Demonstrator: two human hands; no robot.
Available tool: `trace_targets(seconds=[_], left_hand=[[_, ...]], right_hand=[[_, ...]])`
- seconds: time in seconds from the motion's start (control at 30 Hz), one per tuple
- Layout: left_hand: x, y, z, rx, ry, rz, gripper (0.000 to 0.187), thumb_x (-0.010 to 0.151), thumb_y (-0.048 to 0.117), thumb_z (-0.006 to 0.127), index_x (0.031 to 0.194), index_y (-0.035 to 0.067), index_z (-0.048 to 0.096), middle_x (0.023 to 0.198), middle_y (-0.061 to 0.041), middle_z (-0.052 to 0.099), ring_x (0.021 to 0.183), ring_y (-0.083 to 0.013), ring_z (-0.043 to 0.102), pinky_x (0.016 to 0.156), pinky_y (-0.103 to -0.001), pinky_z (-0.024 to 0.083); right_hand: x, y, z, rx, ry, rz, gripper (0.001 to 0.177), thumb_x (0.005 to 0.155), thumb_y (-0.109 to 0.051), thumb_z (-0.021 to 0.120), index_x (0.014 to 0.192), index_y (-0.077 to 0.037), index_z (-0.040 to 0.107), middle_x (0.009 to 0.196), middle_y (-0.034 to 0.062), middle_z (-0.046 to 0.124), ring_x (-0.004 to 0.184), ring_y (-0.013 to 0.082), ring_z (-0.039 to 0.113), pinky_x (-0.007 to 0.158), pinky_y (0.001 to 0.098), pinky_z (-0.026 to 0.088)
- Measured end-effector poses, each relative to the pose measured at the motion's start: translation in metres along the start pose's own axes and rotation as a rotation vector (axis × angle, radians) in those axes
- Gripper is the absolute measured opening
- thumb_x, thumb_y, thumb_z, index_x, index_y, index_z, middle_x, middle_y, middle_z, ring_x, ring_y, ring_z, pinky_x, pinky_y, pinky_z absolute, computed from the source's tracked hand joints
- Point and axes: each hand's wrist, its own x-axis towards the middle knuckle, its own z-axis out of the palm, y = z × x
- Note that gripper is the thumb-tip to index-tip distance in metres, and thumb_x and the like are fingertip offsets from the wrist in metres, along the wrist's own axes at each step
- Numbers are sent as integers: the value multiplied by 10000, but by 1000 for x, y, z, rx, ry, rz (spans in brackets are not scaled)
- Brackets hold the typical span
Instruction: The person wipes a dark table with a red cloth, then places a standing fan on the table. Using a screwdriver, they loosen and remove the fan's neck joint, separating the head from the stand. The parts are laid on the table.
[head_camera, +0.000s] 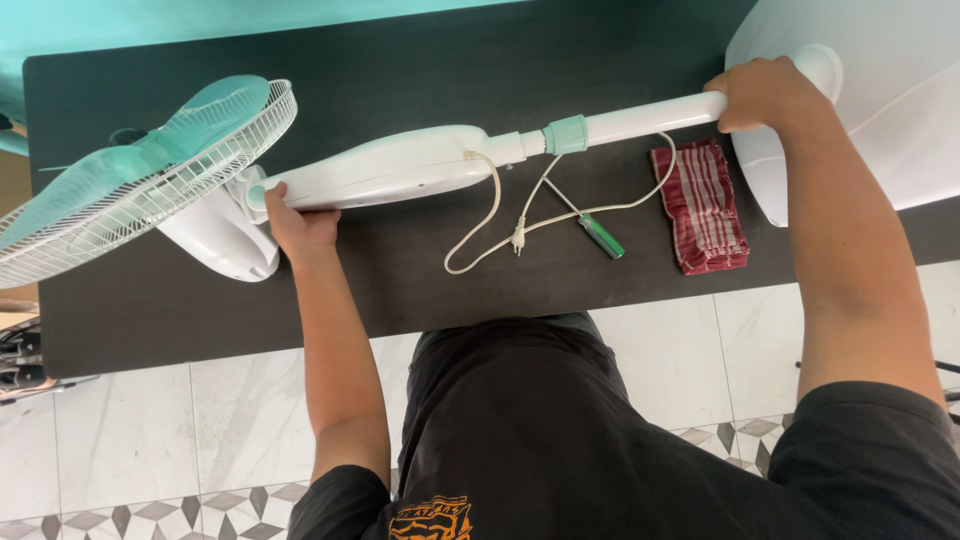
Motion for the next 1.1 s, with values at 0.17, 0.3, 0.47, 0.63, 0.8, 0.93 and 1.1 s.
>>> trace_targets(seconds=[0.17,0.3,0.47,0.63,0.8,0.93,1.1], left_hand=[[3,-10,-10,3,-50,68,650,896,253,638,1456,28,395,1412,-202,523,1306,-379,545,1061,-625,467],[6,-22,-19,-12,-193,166,681,910,295,666,1470,72,350,1424,-163,488,1351,-369,502,1122,-627,454],[6,-42,-22,-59,-211,169,780,907,452,684,1506,93,337,1435,-180,495,1393,-351,473,1175,-579,394],[1,-60,-14,-96,-388,73,758,861,477,711,1443,74,439,1407,-149,545,1375,-336,488,1172,-572,388],[3,-59,-13,-103,-421,42,750,862,491,714,1428,63,470,1401,-140,550,1357,-332,501,1157,-560,400],[5,-58,-16,-97,-401,34,774,859,515,713,1445,87,441,1405,-143,544,1355,-336,507,1164,-572,406],[0,-58,-24,-37,-362,8,873,867,593,692,1529,129,359,1521,-135,438,1412,-331,454,1208,-591,358]], right_hand=[[2,0,0,-30,-4,-7,513,674,-157,773,1175,-267,789,986,68,796,971,311,733,948,477,495],[7,3,7,-19,-2,15,548,662,-136,770,1192,-274,785,959,71,804,968,321,735,1004,514,455],[18,11,23,-27,-10,22,572,627,-121,759,1178,-274,783,953,67,766,938,323,735,957,508,477],[15,17,46,-42,178,9,377,675,-147,748,1039,-232,794,909,71,746,963,330,699,1123,582,375],[-4,4,66,13,570,-14,317,711,-127,756,1022,-192,751,1044,104,682,1112,400,561,1174,694,232],[-16,-20,81,116,832,27,283,741,8,686,988,-127,652,1093,111,568,1199,383,494,1262,667,155],[-20,-37,82,189,926,55,324,776,97,633,1043,-86,629,1169,140,525,1265,378,450,1298,669,111]])
